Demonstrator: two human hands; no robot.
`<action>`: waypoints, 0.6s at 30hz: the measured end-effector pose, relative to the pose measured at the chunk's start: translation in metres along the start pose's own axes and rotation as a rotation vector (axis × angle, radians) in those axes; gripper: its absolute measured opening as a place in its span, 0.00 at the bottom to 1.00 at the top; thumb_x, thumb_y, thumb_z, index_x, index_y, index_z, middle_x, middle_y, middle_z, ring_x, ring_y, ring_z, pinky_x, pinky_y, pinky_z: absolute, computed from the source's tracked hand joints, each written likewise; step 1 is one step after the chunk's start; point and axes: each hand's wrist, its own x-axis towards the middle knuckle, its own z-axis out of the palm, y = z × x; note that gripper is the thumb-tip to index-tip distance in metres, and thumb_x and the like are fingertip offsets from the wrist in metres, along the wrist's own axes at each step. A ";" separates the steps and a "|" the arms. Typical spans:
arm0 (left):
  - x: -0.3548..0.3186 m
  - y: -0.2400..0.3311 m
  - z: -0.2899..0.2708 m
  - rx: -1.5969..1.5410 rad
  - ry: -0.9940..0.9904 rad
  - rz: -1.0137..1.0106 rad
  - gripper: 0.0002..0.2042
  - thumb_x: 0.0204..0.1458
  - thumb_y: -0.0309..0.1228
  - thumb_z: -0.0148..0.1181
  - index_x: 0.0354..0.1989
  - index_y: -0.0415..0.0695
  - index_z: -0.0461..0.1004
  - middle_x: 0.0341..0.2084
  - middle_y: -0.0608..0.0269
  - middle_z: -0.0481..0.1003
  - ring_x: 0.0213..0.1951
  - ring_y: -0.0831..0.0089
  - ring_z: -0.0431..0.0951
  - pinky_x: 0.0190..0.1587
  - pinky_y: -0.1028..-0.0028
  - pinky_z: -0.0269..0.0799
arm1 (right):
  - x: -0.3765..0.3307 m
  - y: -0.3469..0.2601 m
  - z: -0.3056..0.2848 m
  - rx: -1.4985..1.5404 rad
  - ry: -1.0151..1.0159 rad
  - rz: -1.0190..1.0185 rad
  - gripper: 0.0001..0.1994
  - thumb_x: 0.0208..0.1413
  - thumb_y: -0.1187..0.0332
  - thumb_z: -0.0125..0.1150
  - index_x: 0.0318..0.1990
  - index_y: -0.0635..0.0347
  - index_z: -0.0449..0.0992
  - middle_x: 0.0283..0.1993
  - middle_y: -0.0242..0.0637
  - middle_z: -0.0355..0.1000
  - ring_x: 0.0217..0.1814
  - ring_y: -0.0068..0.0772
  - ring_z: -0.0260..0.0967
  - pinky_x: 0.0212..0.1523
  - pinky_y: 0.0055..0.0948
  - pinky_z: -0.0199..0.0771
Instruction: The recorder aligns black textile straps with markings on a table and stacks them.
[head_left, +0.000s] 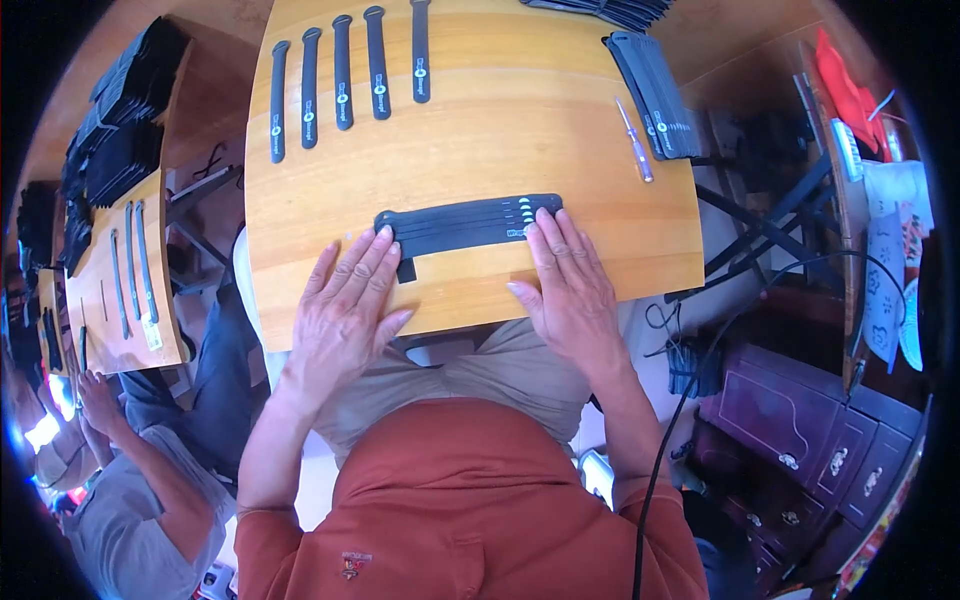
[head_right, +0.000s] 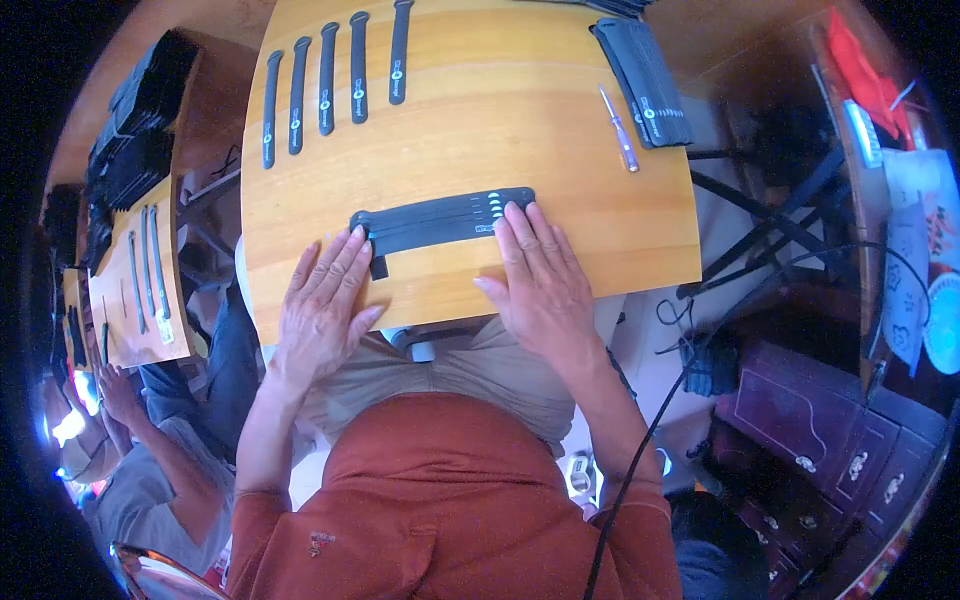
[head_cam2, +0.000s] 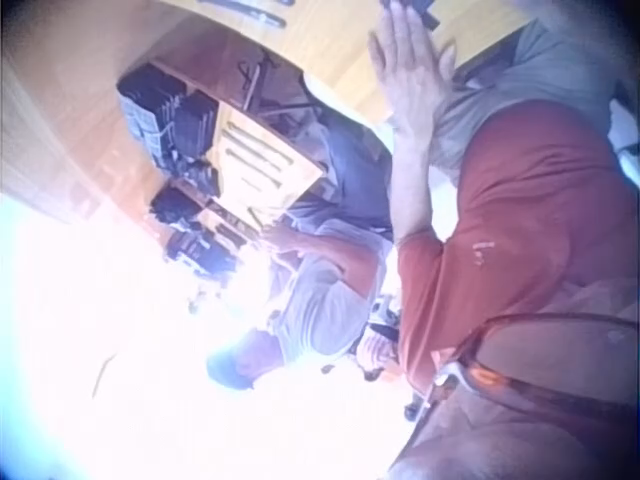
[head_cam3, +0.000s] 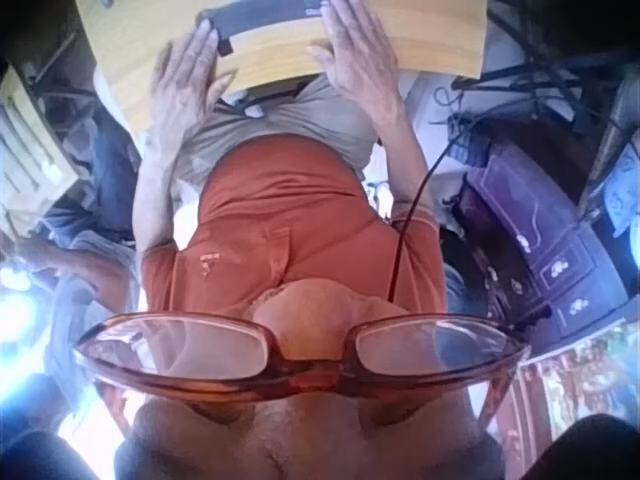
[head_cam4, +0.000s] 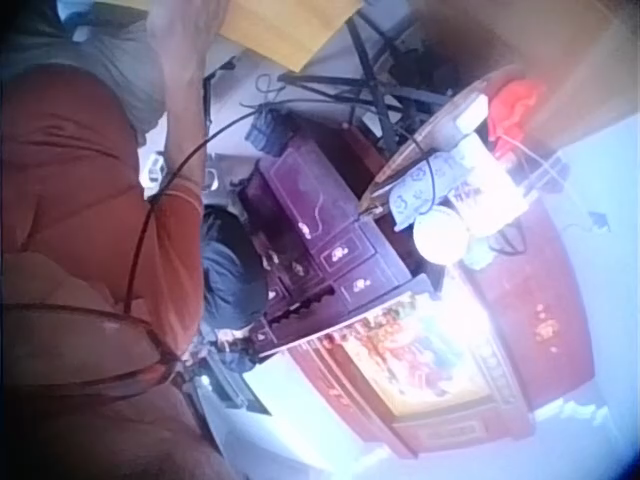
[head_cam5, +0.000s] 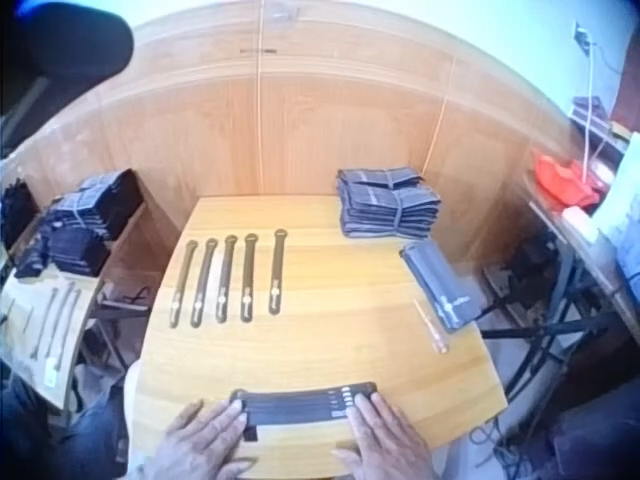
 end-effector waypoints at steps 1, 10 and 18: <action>-0.002 -0.004 -0.001 -0.007 -0.018 0.012 0.32 0.60 0.47 0.61 0.69 0.41 0.69 0.71 0.56 0.65 0.75 0.63 0.60 0.77 0.56 0.49 | 0.000 0.001 0.000 0.004 -0.002 0.007 0.34 0.60 0.54 0.66 0.68 0.66 0.68 0.76 0.47 0.61 0.80 0.50 0.53 0.77 0.50 0.54; -0.003 -0.008 -0.003 -0.070 0.010 0.011 0.32 0.61 0.48 0.60 0.69 0.41 0.69 0.72 0.57 0.65 0.75 0.63 0.60 0.77 0.58 0.49 | 0.011 0.005 -0.012 -0.028 0.094 -0.056 0.23 0.62 0.59 0.65 0.58 0.67 0.78 0.66 0.48 0.72 0.70 0.53 0.67 0.70 0.51 0.65; -0.008 -0.007 0.001 -0.091 0.036 -0.024 0.32 0.63 0.50 0.58 0.68 0.39 0.69 0.72 0.56 0.65 0.75 0.62 0.60 0.77 0.58 0.48 | 0.104 -0.019 -0.011 0.116 0.160 -0.158 0.15 0.61 0.66 0.65 0.51 0.65 0.79 0.57 0.43 0.77 0.58 0.46 0.75 0.56 0.40 0.77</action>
